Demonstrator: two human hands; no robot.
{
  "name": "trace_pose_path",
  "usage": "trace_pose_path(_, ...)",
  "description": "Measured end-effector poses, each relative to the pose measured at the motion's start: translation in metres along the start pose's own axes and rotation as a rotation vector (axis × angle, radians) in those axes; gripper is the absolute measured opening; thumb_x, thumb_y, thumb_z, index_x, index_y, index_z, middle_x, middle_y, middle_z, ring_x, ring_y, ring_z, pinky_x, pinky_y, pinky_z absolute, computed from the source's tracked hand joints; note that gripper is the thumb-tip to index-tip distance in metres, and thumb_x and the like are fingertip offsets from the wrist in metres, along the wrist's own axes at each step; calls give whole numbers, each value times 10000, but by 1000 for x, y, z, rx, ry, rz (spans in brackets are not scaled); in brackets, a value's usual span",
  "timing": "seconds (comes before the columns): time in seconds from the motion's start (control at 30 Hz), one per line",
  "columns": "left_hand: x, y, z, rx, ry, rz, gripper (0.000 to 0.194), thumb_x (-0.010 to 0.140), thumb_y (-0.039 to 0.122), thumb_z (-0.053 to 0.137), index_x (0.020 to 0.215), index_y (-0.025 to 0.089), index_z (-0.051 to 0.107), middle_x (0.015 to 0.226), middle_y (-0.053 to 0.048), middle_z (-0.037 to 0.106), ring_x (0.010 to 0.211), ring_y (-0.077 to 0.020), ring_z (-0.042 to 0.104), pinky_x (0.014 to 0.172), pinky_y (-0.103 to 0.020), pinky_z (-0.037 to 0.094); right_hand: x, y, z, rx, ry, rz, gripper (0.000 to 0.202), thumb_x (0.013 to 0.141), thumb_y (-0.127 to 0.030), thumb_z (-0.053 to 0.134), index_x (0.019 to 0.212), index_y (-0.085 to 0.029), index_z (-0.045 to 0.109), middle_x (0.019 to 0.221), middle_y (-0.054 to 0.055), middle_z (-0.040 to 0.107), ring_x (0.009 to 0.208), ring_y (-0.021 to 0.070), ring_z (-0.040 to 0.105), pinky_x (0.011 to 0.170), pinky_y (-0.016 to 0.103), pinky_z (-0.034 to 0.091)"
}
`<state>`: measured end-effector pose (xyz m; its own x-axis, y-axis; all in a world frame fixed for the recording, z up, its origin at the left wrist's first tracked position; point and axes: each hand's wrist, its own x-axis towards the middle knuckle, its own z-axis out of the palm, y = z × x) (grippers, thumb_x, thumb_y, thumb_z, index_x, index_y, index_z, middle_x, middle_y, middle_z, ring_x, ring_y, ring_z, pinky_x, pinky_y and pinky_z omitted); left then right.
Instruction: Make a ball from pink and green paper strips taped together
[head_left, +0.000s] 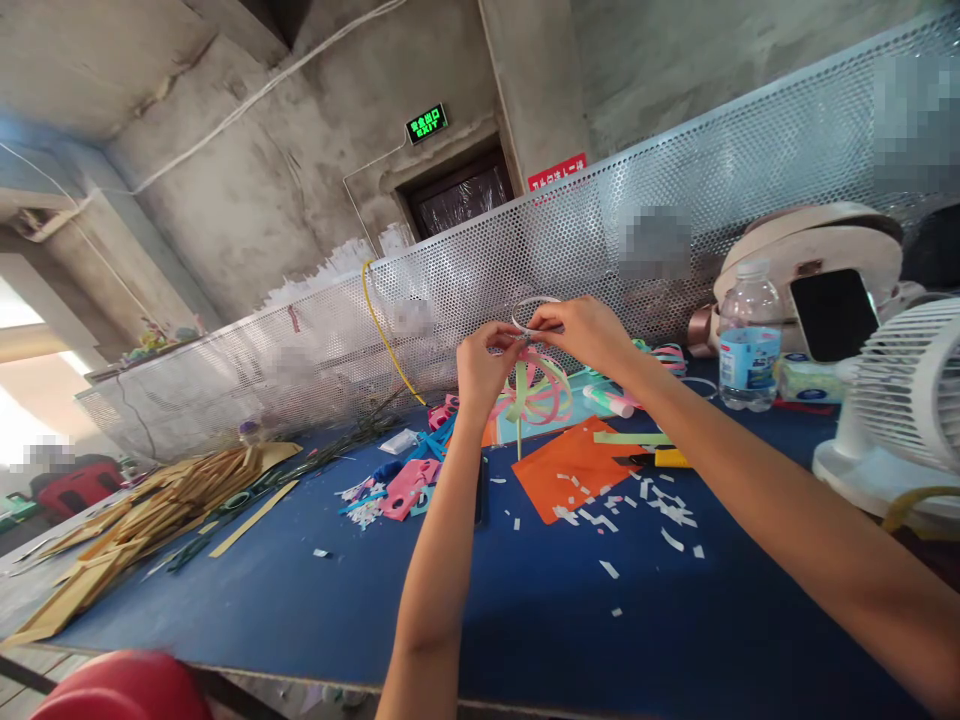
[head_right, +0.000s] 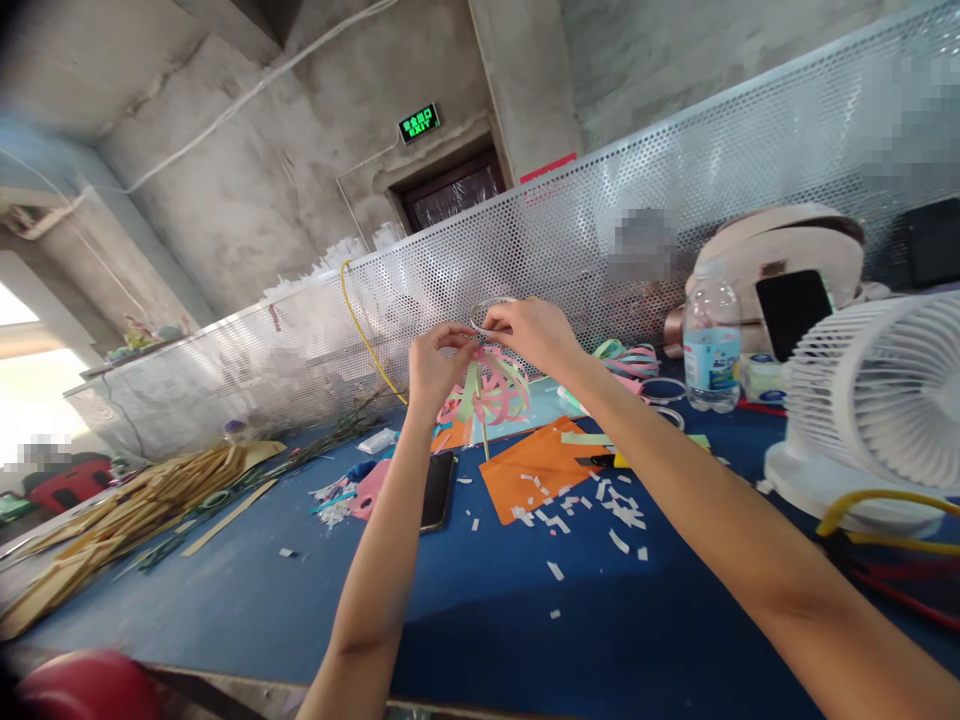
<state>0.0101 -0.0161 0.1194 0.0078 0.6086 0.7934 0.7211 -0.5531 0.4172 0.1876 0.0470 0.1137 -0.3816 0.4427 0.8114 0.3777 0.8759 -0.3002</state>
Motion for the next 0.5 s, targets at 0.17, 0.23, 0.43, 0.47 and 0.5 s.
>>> trace_pose_path(0.17, 0, -1, 0, 94, 20, 50, 117, 811, 185, 690, 894, 252, 736, 755, 9, 759, 766, -179, 719, 780, -327, 528, 2, 3, 5, -72, -4, -22, 64, 897, -316, 664, 875, -290, 718, 779, 15, 739, 773, 247, 665, 634, 356, 347)
trace_pose_path(0.23, 0, -2, 0, 124, 34, 71, 93, 818, 200, 683, 859, 260, 741, 745, 10, 757, 760, -182, 717, 780, -331, 522, 2, 4, 7, -66, -4, -23, 47, 887, -319, 677, 875, -296, 717, 777, 17, 732, 780, 254, 658, 646, 360, 351)
trace_pose_path(0.43, 0, -4, -1, 159, 45, 89, 94, 816, 198, 667, 823, 264, 735, 727, 12, 745, 747, -183, 703, 788, -338, 514, 2, -1, 9, -99, -20, -33, 86, 897, -296, 646, 949, -297, 715, 838, 24, 751, 796, 259, 656, 642, 363, 358)
trace_pose_path(0.47, 0, -5, -1, 158, 41, 90, 97, 818, 196, 659, 821, 260, 732, 732, 10, 744, 749, -182, 700, 791, -338, 513, 2, -1, 8, -89, -34, -37, 114, 906, -288, 625, 973, -296, 717, 865, 26, 757, 799, 257, 659, 646, 366, 366)
trace_pose_path(0.5, 0, -5, -1, 158, 39, 92, 98, 820, 196, 651, 819, 257, 729, 740, 7, 743, 749, -182, 695, 794, -340, 512, 2, -1, 7, -65, -53, -42, 150, 917, -275, 596, 999, -296, 720, 898, 27, 763, 807, 253, 663, 654, 368, 378)
